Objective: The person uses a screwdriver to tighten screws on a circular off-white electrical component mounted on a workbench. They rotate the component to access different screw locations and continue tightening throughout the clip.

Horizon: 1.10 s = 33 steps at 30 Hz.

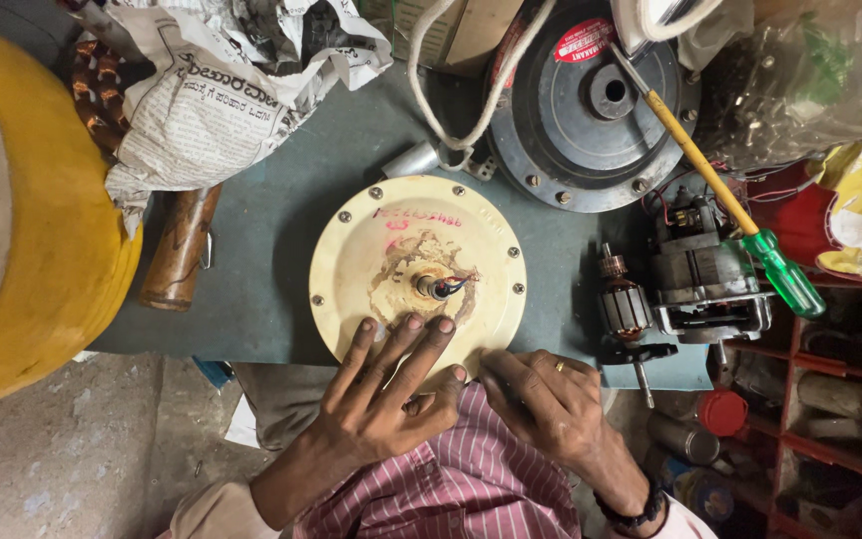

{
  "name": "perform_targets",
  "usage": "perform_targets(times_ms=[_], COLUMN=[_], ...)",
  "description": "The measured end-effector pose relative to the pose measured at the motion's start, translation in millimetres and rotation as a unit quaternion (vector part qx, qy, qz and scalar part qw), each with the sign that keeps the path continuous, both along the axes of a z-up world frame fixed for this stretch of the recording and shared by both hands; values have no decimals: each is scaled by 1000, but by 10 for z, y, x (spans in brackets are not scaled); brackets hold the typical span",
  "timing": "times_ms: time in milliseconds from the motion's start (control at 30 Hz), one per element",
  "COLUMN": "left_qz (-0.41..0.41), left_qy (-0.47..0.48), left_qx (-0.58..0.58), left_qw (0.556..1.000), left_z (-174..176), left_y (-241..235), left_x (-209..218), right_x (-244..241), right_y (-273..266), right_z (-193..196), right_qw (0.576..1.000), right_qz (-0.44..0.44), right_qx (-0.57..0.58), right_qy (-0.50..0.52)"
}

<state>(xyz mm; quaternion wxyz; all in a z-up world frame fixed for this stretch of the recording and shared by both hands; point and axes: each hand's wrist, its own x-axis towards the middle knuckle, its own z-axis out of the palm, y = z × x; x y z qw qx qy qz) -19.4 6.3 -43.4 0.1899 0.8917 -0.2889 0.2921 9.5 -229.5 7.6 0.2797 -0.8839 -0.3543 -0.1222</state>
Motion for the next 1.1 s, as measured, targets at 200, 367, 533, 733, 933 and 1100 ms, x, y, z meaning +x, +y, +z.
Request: perform_targets(times_ms=[200,367,533,733,933,1100], left_qz=[-4,5,0,3,4,5], left_qy=[4,-11,-7,-8,-4,2], left_qx=[1,0,-5,-4,-1,4], left_qw=[1000,1000,1000,1000,1000,1000], left_z=[-25,-72,-82,-46,-16,-36], left_y=[7,-14,-15,-13,-12,-12], left_x=[-23,0,-7,-1,-1,-19], right_x=[8,39,34,57,58,60], right_y=[14,30,8,13,12,-14], right_z=[-13,-13,32,69,54,16], right_qw=[997,994,995,995,995,994], right_qz=[-45,-32,-15,-1,8,2], right_qx=[34,61,46,50,55,56], right_qy=[51,82,83,86,87,97])
